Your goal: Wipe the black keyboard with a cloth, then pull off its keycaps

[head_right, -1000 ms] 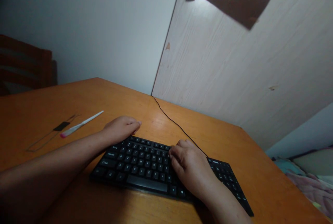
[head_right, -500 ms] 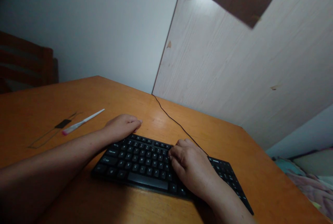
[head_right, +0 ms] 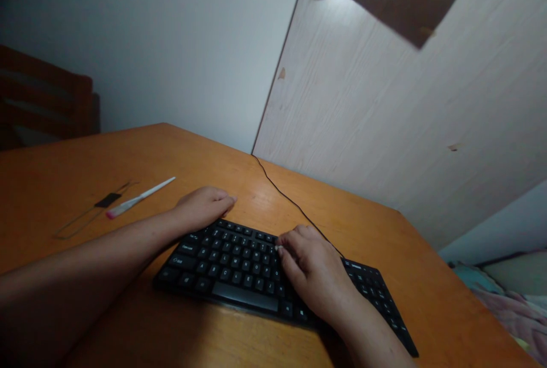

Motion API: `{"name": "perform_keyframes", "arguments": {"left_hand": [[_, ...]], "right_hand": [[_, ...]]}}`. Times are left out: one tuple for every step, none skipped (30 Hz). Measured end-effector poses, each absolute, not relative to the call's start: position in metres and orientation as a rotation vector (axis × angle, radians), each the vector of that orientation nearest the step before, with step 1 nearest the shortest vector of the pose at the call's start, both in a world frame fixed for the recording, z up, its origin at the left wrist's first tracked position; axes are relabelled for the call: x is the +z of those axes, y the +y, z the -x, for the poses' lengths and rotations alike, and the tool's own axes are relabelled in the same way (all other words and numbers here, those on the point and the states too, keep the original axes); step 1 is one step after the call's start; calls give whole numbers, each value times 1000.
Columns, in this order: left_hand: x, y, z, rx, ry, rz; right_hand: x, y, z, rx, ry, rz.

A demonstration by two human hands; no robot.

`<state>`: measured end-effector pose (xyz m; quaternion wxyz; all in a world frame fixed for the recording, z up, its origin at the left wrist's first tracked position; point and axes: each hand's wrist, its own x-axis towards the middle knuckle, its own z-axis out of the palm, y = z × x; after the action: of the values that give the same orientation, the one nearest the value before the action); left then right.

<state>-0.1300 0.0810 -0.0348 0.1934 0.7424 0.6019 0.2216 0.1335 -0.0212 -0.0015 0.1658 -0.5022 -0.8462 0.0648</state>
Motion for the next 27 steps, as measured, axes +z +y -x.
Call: {"name": "perform_keyframes", "arguments": {"left_hand": [[-35,81,130,625,1690,-2088],[-36,82,130,628,1691,-2092],[-37,82,130,629,1693,-2093],[-37,83,130,629,1696,-2092],[-37,83,130,630,1697,-2091],[-37,83,129,629,1700,-2088],[-37,83,129,627,1702,-2086],[-37,82,129,625,1704,-2083],[-36,82,129,624,1704,-2083],[-36,82,128,622,1703,-2084],[-36,81,128,622,1704,-2084],[-35,81,128,623,1708,-2083],[-35,81,128,625,1712,-2082],[-35,81,129,626,1714,-2081],[-35,81,129,627,1714,-2079],[-35,81,129,626,1713,-2077],[-35,81,129,624,1711,-2076],[-35,81,129,621,1709,-2075],[-34,81,129,619,1708,-2075],[-34,81,129,616,1711,-2073],[-34,81,129,613,1712,-2071],[-34,81,129,613,1710,-2071],[-34,81,129,614,1708,-2071],[-34,81,129,615,1703,-2072],[-35,81,129,618,1697,-2072],[-35,81,129,623,1692,-2072],[-35,81,129,628,1689,-2071]], "right_hand": [[-2,-21,-131,172,-2397,1422],[-3,-21,-129,161,-2399,1417],[-3,-21,-127,158,-2416,1416],[-2,-21,-126,160,-2440,1416],[-2,-21,-125,168,-2466,1416],[-1,-20,-124,178,-2488,1416],[0,-20,-124,188,-2502,1415],[0,-20,-124,196,-2510,1412],[1,-20,-125,199,-2516,1408],[1,-19,-125,196,-2519,1407],[0,-18,-125,187,-2519,1409],[0,-18,-125,176,-2517,1412],[0,-17,-125,163,-2512,1417],[-1,-17,-125,153,-2509,1422],[-1,-16,-125,149,-2510,1424],[0,-16,-125,153,-2516,1424],[0,-16,-125,159,-2526,1421],[0,-17,-124,165,-2535,1419],[0,-17,-124,168,-2543,1418],[1,-17,-124,162,-2545,1420],[1,-17,-123,152,-2540,1425],[1,-17,-123,139,-2533,1431],[1,-17,-122,130,-2527,1437],[2,-17,-122,125,-2524,1439],[2,-17,-122,130,-2528,1435],[3,-17,-123,143,-2538,1426],[4,-17,-123,158,-2550,1415]]}}
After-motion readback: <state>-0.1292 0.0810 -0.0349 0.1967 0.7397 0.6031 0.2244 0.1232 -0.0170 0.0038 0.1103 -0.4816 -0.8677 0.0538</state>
